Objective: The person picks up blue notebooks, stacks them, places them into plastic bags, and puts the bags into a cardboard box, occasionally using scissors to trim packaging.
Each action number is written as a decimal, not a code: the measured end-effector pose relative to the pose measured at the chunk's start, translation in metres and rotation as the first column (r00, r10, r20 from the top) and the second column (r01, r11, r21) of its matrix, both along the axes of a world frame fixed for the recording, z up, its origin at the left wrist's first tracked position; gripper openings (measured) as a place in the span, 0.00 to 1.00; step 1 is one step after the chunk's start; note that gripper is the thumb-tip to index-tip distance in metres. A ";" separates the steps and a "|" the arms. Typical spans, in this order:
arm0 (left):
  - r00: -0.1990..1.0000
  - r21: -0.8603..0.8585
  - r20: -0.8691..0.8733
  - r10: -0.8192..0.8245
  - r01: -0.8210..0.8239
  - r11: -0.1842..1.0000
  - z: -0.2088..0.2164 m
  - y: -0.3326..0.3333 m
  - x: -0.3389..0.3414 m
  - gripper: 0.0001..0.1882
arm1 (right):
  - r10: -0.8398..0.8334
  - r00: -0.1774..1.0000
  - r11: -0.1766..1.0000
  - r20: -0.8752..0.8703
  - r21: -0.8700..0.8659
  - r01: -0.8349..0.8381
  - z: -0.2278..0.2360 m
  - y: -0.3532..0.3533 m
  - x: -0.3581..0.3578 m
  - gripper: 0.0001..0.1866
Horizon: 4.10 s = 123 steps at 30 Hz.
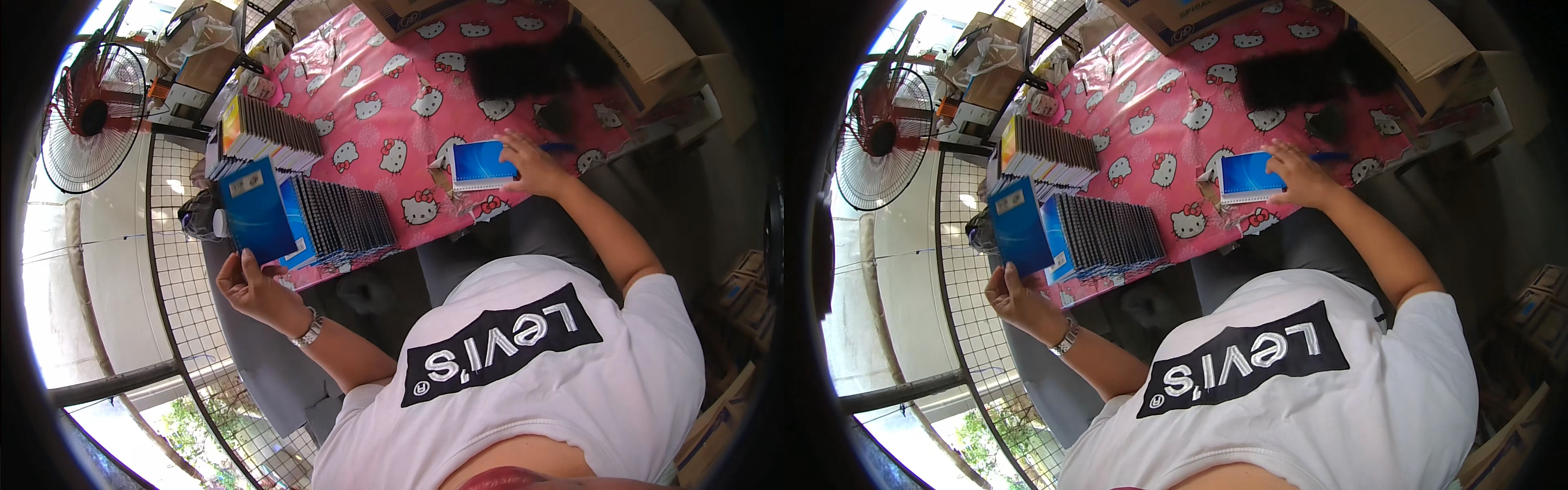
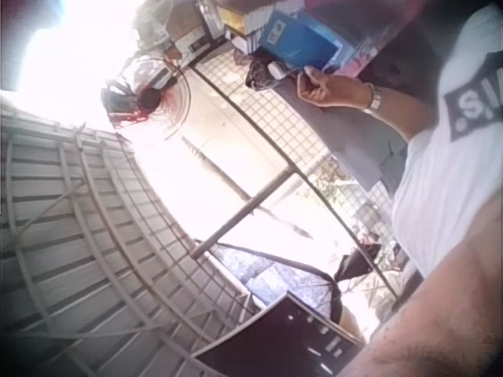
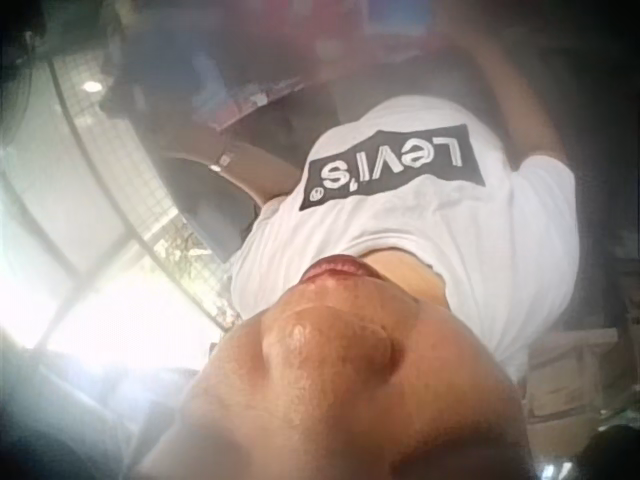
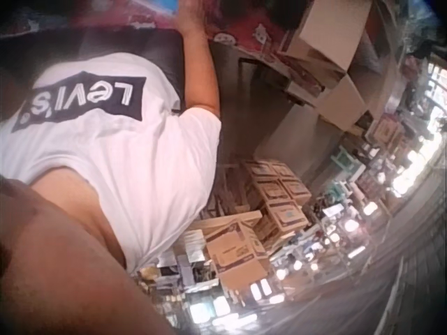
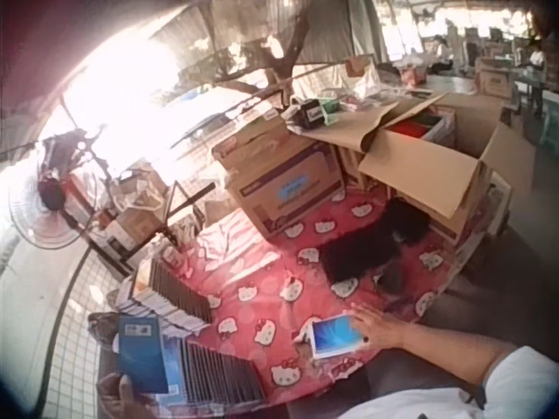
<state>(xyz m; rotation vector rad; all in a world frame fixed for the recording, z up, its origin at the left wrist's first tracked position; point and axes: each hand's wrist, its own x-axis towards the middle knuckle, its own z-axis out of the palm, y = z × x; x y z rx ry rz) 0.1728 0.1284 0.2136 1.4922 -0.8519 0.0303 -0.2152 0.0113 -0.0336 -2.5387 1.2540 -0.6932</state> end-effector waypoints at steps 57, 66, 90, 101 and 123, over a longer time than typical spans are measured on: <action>-0.009 0.771 0.450 -0.893 0.508 0.384 -0.223 -0.148 -0.192 0.11 | -0.904 0.425 0.428 0.053 0.122 0.895 -0.027 -0.200 -0.126 0.11; 0.120 0.712 0.471 -0.874 0.534 0.456 -0.216 -0.125 -0.199 0.12 | -0.845 0.485 0.456 -0.225 0.173 0.873 -0.026 -0.214 -0.132 0.11; 0.143 0.671 0.463 -0.875 0.589 0.451 -0.228 -0.124 -0.194 0.10 | -0.143 0.844 0.987 0.517 0.134 0.085 0.011 0.006 -0.021 0.11; 0.129 0.694 0.472 -0.872 0.556 0.458 -0.224 -0.124 -0.198 0.11 | -0.208 0.877 0.977 0.434 0.140 0.162 0.012 0.012 -0.010 0.13; 0.134 0.651 0.550 -0.824 0.550 0.524 -0.231 -0.115 -0.197 0.15 | -0.216 0.865 0.957 0.453 0.274 0.095 0.017 0.027 -0.003 0.07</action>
